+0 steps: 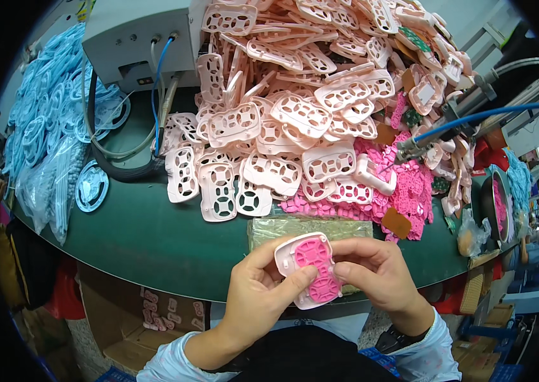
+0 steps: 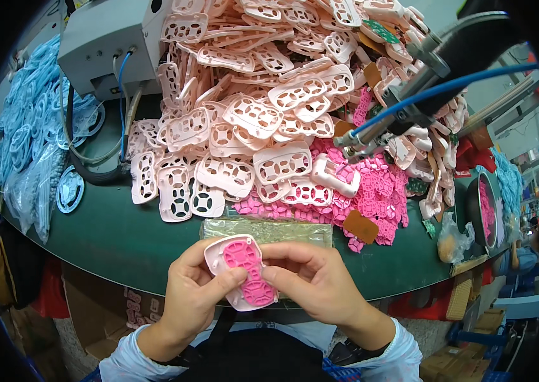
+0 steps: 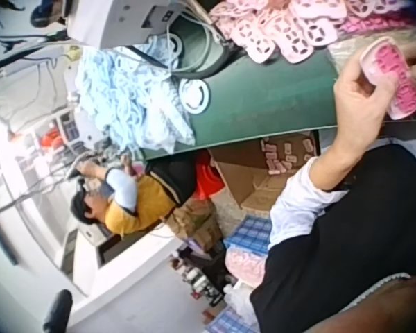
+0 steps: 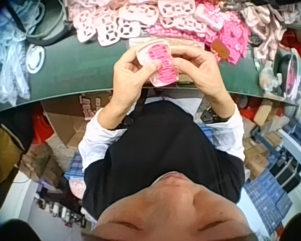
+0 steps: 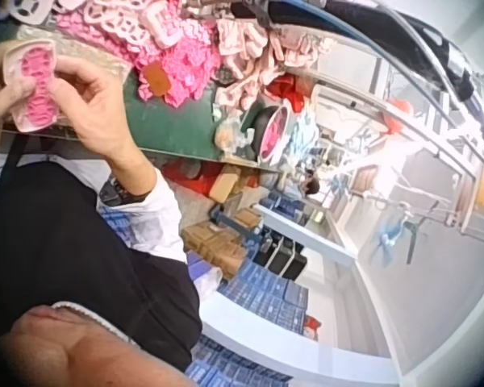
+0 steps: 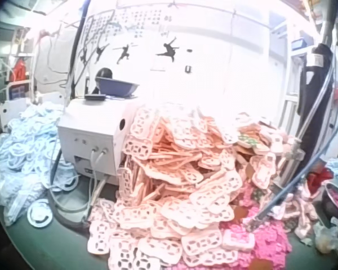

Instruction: The person assembles small electronic devices by inserting green circuit boards into pink plastic housings. They place the assembled units into a handheld tool to secure the components, then set the finished items aside. The process is repeated multiple times with a steady rhythm.

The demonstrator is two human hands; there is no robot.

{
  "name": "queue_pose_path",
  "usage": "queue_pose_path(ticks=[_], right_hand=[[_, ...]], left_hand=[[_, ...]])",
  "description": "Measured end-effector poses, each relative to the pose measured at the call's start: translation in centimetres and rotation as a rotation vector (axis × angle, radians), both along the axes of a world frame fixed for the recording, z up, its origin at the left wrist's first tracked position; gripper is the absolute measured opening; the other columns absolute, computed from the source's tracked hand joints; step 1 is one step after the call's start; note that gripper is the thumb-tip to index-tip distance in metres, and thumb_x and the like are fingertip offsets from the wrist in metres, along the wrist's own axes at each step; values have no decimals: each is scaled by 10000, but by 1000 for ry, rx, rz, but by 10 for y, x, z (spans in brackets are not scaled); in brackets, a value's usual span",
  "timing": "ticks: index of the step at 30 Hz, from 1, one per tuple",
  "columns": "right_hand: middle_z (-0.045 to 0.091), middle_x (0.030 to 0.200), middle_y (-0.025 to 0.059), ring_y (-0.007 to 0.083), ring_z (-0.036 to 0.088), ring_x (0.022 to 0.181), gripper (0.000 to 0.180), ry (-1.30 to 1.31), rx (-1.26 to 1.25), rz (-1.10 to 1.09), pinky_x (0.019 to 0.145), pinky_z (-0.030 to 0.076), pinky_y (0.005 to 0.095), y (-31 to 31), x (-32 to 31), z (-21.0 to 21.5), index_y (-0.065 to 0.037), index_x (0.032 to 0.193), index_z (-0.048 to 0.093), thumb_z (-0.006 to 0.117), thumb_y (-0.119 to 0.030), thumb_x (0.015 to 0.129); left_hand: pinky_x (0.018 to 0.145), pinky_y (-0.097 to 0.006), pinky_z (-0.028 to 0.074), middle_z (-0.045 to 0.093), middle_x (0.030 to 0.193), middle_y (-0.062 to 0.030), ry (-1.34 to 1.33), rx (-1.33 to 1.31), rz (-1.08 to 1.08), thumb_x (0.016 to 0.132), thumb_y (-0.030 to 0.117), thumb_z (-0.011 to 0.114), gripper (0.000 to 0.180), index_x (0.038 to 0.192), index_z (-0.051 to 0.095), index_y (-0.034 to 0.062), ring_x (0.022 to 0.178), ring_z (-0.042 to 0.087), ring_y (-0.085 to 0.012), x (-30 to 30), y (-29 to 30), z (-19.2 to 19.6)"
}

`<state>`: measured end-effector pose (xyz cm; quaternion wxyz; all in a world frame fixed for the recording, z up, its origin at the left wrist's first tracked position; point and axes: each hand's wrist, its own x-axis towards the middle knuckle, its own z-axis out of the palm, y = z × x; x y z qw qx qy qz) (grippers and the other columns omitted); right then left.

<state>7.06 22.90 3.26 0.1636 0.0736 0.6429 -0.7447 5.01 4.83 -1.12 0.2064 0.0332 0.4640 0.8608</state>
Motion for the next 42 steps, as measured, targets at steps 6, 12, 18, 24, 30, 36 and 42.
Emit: queue_pose_path(ticks=[6, 12, 18, 24, 30, 36, 42], right_hand=[[655, 978, 63, 64, 601, 827, 201, 139, 186, 20, 685, 506, 209, -4, -1, -4, 41, 1081, 635, 616, -69, 914], [656, 949, 56, 71, 607, 790, 201, -83, 52, -1, 686, 517, 218, -2, -1, 0, 38, 1080, 629, 609, -85, 923], [617, 901, 65, 117, 607, 802, 283, 222, 376, -136, 672, 520, 241, -10, 19, -1, 11, 1055, 628, 735, -88, 812], [577, 872, 99, 214, 568, 736, 377, 691, 891, -134, 595, 470, 302, -18, 18, -8, -30, 994, 631, 818, -68, 669], [592, 874, 101, 230, 573, 742, 382, 650, 926, -86, 640, 476, 330, -14, 14, -7, -30, 1010, 630, 809, -76, 675], [595, 874, 100, 240, 568, 732, 387, 741, 1026, -125, 634, 472, 337, -17, 15, -9, -23, 1010, 623, 805, -71, 672], [564, 841, 61, 147, 540, 681, 307, 487, 794, -69, 587, 456, 266, -12, 6, -3, -29, 933, 615, 801, -46, 689]], left_hand=[[833, -262, 510, 620, 1064, -91, 63, -138, -8, 860, -18, 650, 334, 1177, 551, -50, 962, 605, -122, 7, 2, 9], [823, -257, 511, 625, 1053, -98, -27, -13, 68, 871, -5, 646, 322, 1168, 531, -54, 939, 612, -116, 4, -1, -1], [827, -277, 534, 623, 1062, -120, -138, 58, 66, 897, 8, 618, 343, 1204, 478, -56, 956, 625, -137, 2, 0, 3], [832, -287, 542, 611, 1093, -131, -92, 47, 109, 919, 23, 589, 366, 1244, 449, -68, 962, 628, -158, 7, 5, 9], [872, -279, 516, 592, 1142, -128, -23, 32, -50, 926, -7, 547, 429, 1327, 404, -61, 1011, 608, -157, 16, 4, 3], [909, -288, 493, 571, 1187, -135, 48, -28, -46, 926, -36, 507, 464, 1362, 354, -75, 1053, 593, -161, 21, 8, -2], [926, -298, 482, 536, 1231, -152, 112, -91, -46, 940, -38, 464, 468, 1387, 327, -59, 1080, 580, -175, 24, 5, -3]])
